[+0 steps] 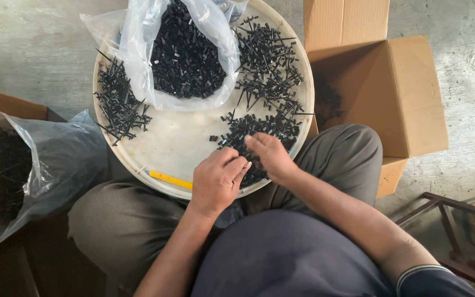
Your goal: The person sits on the floor and assembles small black plastic fasteners by hand, inserting a pin into a base and placing the finished units into a cardboard box. The person repeatedly picks parts from a tray and a plastic bag, assembles them, and deposits them into the box.
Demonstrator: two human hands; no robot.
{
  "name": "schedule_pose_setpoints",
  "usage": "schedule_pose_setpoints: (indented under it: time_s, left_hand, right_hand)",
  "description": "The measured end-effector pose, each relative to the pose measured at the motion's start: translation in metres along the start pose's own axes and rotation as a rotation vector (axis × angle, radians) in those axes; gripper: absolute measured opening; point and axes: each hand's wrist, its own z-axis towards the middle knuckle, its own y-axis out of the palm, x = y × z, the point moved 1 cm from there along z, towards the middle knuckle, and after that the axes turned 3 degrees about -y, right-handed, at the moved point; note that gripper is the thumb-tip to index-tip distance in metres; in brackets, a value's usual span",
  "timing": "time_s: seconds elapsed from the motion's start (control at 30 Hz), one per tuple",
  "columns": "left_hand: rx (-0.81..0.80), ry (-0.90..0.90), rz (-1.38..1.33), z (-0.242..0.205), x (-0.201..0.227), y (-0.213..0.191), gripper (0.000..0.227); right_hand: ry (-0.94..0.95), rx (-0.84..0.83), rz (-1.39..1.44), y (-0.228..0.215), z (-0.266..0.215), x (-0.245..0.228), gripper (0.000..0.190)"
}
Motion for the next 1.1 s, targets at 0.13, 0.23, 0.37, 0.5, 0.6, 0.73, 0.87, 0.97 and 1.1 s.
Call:
schedule_pose_setpoints:
  time_s: [0.13,0.23,0.37,0.5,0.6,0.73,0.87,0.97,1.1]
  left_hand:
    - [0.118,-0.083,-0.035,0.002,-0.007,0.000,0.012]
    - [0.136,-0.107,-0.040,0.001,-0.014,0.000,0.013]
    - [0.039,-0.117,-0.067,-0.004,-0.022,0.009,0.014]
    - [-0.048,-0.349,-0.077,-0.018,-0.042,0.025,0.016]
    - [-0.096,-0.841,-0.343,-0.025,-0.066,0.040,0.021]
    - [0.103,-1.060,-0.842,-0.023,-0.088,0.034,0.021]
    - [0.192,-0.980,-1.404,-0.016,-0.078,0.015,0.011]
    - [0.106,-0.994,-1.460,-0.008,-0.067,0.012,0.014]
    - [0.035,-1.023,-1.303,-0.007,-0.070,0.020,0.012]
  right_hand:
    - [0.195,-0.079,0.313,-0.013,-0.005,-0.010,0.012]
    - [0.197,-0.190,0.261,-0.013,-0.010,-0.011,0.015]
    - [0.077,-0.300,-0.158,-0.009,-0.013,-0.012,0.017]
    - [-0.424,-0.327,-0.814,0.002,-0.018,-0.025,0.016]
    - [-0.657,-0.361,-0.913,0.011,-0.029,-0.028,0.016]
    - [-0.815,-0.275,-0.871,0.003,-0.030,-0.026,0.010]
    - [-0.027,-0.194,0.250,-0.026,-0.010,-0.015,0.008]
    - [0.053,-0.247,0.613,-0.051,-0.005,-0.017,0.011]
    - [0.055,-0.215,0.667,-0.063,-0.005,-0.015,0.015]
